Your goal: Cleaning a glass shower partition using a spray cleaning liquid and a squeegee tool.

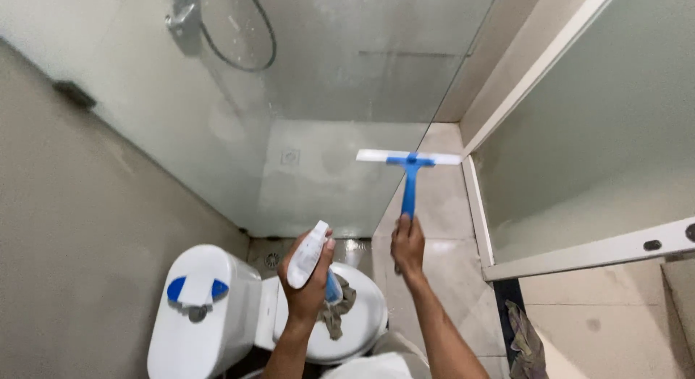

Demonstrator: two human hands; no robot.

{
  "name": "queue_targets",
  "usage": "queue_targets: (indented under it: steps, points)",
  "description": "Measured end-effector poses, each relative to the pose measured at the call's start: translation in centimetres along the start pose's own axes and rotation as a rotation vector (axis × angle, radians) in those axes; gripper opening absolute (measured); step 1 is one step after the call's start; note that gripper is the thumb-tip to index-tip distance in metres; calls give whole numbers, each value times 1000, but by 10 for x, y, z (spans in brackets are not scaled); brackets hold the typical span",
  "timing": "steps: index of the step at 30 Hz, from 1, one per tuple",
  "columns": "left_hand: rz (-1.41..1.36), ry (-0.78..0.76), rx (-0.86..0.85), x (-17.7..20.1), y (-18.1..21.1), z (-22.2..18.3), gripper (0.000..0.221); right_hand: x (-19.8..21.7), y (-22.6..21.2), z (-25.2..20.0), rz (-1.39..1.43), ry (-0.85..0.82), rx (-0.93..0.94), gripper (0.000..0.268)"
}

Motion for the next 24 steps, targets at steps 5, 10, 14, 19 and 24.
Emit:
queue_targets:
  steps: [5, 10, 14, 19, 24]
  points:
    - [-27, 40, 14, -19, 20, -13, 24, 7, -67, 47, 266, 40, 164, 42]
    - [-49, 64, 17, -52, 27, -17, 23, 2, -75, 104, 415, 19, 253, 38]
    - [-23, 118, 16, -75, 33, -20, 22, -5, -35, 124, 264, 11, 371, 42]
    - [7, 185, 76, -99, 23, -20, 23, -16, 28, 122, 141, -18, 375, 46]
    - [15, 142, 43, -112, 22, -22, 23, -25, 97, 93, 37, -149, 161, 44]
Point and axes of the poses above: each hand's wrist, its own z-axis towards the middle knuckle, its own x-axis out of the back of the hand, y = z × x, the point moved 3 cm from there along z, towards the middle knuckle, and after that the axes turned 12 degrees about x, right-handed, at the moved point
